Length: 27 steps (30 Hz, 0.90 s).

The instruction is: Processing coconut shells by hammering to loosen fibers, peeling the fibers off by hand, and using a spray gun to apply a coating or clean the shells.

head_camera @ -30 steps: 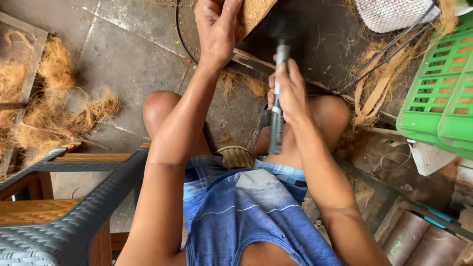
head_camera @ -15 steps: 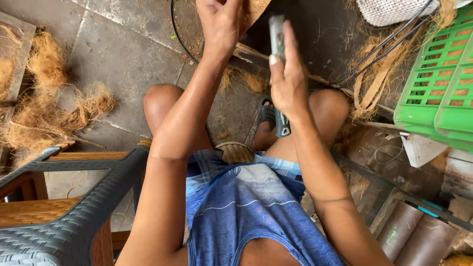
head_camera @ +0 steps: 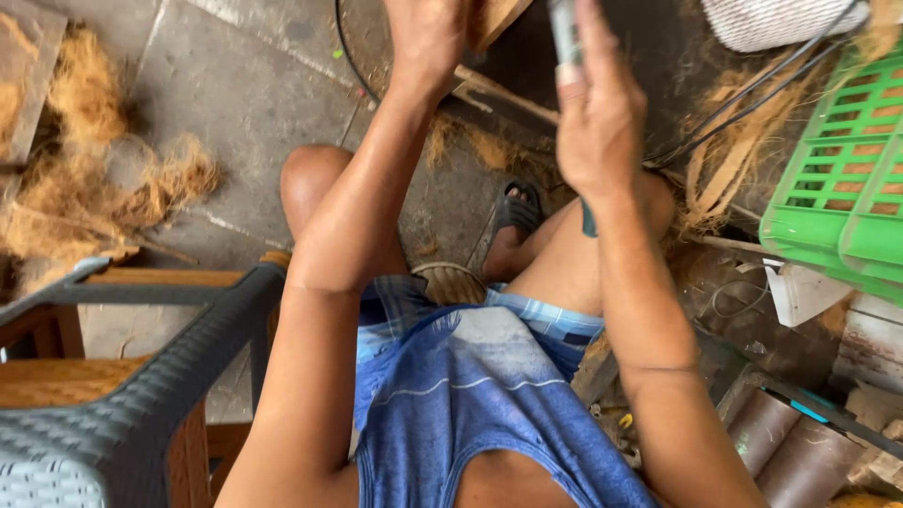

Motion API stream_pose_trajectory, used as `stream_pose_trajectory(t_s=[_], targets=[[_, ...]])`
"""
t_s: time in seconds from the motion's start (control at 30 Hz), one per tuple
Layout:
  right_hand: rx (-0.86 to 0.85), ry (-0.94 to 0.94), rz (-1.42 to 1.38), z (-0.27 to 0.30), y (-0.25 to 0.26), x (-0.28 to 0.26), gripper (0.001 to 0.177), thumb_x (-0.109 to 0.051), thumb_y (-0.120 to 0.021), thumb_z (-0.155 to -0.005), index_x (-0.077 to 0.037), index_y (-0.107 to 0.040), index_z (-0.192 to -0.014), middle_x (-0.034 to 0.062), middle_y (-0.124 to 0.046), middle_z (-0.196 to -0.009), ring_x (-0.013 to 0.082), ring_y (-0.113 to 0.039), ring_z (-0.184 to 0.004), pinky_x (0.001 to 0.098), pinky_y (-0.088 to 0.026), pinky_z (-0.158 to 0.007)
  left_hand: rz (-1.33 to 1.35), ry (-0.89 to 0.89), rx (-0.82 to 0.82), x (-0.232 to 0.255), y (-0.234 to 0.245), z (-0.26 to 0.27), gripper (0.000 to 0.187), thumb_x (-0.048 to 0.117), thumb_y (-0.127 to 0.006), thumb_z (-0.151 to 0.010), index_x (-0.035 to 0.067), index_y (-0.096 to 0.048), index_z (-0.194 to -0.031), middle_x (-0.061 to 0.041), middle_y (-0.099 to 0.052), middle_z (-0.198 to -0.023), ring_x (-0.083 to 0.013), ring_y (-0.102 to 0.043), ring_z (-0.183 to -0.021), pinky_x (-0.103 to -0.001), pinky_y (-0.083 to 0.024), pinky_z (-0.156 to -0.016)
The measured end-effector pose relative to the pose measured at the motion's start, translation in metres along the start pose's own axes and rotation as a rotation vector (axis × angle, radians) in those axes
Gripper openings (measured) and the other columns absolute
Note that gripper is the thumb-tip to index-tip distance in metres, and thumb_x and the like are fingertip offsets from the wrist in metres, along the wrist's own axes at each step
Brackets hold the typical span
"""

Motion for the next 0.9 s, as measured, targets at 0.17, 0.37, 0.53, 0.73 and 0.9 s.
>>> stream_pose_trajectory(t_s=[0.17, 0.37, 0.53, 0.73, 0.9], targets=[[-0.208, -0.125, -0.093, 0.001, -0.026, 0.023, 0.059, 0.002, -0.048, -0.109, -0.020, -0.023, -0.158, 0.0246, -0.041, -0.154, 0.0368, -0.063, -0.123, 0.0396, -0.061, -0.102, 0.025, -0.003, 0.000, -0.005, -0.004, 0.000, 0.037, 0.019, -0.068, -0.090, 0.019, -0.034, -0.074, 0.006, -0.035, -0.072, -0.0115, -0.027, -0.070, -0.035, -0.028, -0.063], [-0.155, -0.087, -0.055, 0.003, -0.021, 0.021, 0.058, 0.004, -0.044, -0.112, -0.021, -0.021, -0.159, 0.0270, -0.046, -0.152, 0.0342, -0.062, -0.116, 0.0420, -0.061, -0.091, 0.020, 0.008, 0.022, -0.019, 0.016, 0.013, 0.034, 0.020, -0.068, -0.090, 0.019, -0.036, -0.078, 0.005, -0.038, -0.076, -0.0120, -0.030, -0.074, -0.035, -0.030, -0.067], [-0.097, -0.064, -0.056, 0.005, -0.035, 0.020, 0.077, 0.013, -0.049, -0.103, -0.024, -0.015, -0.161, 0.0143, -0.033, -0.164, 0.0408, -0.051, -0.146, 0.0392, -0.045, -0.124, 0.032, 0.003, 0.017, -0.034, 0.073, 0.043, 0.032, 0.021, -0.068, -0.091, 0.019, -0.038, -0.082, 0.005, -0.040, -0.079, -0.0124, -0.032, -0.077, -0.036, -0.031, -0.069], [-0.131, -0.228, -0.040, -0.003, -0.026, 0.020, 0.057, -0.002, -0.041, -0.110, -0.032, -0.025, -0.155, 0.0203, -0.069, -0.130, 0.0092, -0.054, -0.056, 0.0238, -0.052, -0.040, 0.022, 0.008, 0.042, -0.026, 0.118, 0.074, 0.029, 0.022, -0.069, -0.092, 0.018, -0.041, -0.086, 0.004, -0.042, -0.084, -0.0129, -0.035, -0.081, -0.036, -0.032, -0.073], [-0.314, -0.409, -0.105, 0.000, -0.043, 0.035, 0.051, -0.015, -0.047, -0.111, -0.026, -0.026, -0.156, 0.0183, -0.065, -0.114, 0.0076, -0.046, -0.057, 0.0258, -0.050, -0.045, 0.052, -0.019, 0.018, -0.012, 0.119, 0.068, 0.027, 0.022, -0.069, -0.092, 0.018, -0.042, -0.089, 0.004, -0.044, -0.087, -0.0133, -0.037, -0.085, -0.037, -0.033, -0.075]])
Point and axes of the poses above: each hand's wrist, its own z-axis away from the middle knuckle, its own y-axis out of the back of the hand, x = y × z, the point moved 6 cm from there along -z, towards the middle knuckle
